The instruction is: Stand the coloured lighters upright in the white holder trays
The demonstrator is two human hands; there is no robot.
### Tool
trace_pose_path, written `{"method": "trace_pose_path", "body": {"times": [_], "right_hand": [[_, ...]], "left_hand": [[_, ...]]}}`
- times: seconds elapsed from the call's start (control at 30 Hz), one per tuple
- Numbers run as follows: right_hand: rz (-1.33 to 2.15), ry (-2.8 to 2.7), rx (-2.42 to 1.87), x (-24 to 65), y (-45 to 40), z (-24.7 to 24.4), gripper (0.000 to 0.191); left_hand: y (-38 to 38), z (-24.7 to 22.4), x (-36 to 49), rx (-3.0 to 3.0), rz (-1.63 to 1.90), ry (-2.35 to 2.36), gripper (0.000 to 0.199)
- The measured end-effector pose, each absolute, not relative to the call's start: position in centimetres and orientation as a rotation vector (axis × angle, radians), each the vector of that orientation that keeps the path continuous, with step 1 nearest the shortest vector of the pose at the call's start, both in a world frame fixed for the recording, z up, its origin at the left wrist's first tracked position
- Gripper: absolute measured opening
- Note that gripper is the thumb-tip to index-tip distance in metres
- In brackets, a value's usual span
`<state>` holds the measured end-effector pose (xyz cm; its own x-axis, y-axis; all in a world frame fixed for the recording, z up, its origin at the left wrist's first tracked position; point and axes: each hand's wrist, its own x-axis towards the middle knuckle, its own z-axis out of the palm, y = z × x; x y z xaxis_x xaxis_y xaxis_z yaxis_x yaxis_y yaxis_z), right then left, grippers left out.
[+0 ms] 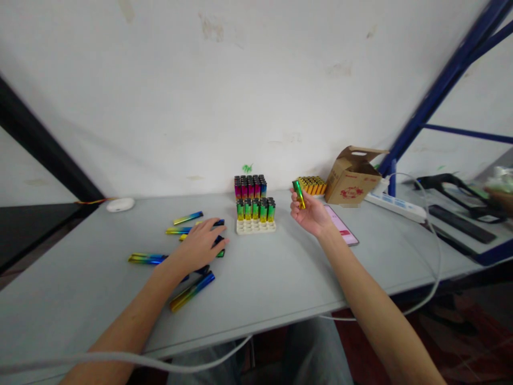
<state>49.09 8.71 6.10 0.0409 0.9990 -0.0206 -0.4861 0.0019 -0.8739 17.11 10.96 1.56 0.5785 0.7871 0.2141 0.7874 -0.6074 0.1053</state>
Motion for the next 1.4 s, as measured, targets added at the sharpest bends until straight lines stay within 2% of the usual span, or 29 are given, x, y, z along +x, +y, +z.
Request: {"method": "trace_pose_path", "body": {"times": [0.43, 0.53, 0.67, 0.77, 1.4], "right_hand": [[1.542, -0.788, -0.721, 47.8, 8.4, 5.6, 0.001], [1.608, -0.798, -0.667, 47.4, 8.4, 5.5, 0.006], [1.761, -0.778, -0.659, 46.9, 8.3, 5.4, 0.040], [1.823, -0.801, -0.690, 46.5, 8.4, 5.0, 0.051], [1.671, -0.805, -0.936, 44.5, 8.3, 4.8, 0.041]], "left_hand": [[11.0, 1.6, 17.0, -2.782, -0.316, -1.378, 0.049], [11.0, 1.7, 17.1, -2.786, -0.294, -1.376, 0.050], [10.9, 1.8, 17.2, -2.780, -0.267, -1.383, 0.050], [10.9, 1.9, 17.2, -2.777, -0.271, -1.391, 0.050], [11.1, 1.7, 17.0, -2.793, -0.275, -1.393, 0.051]]}}
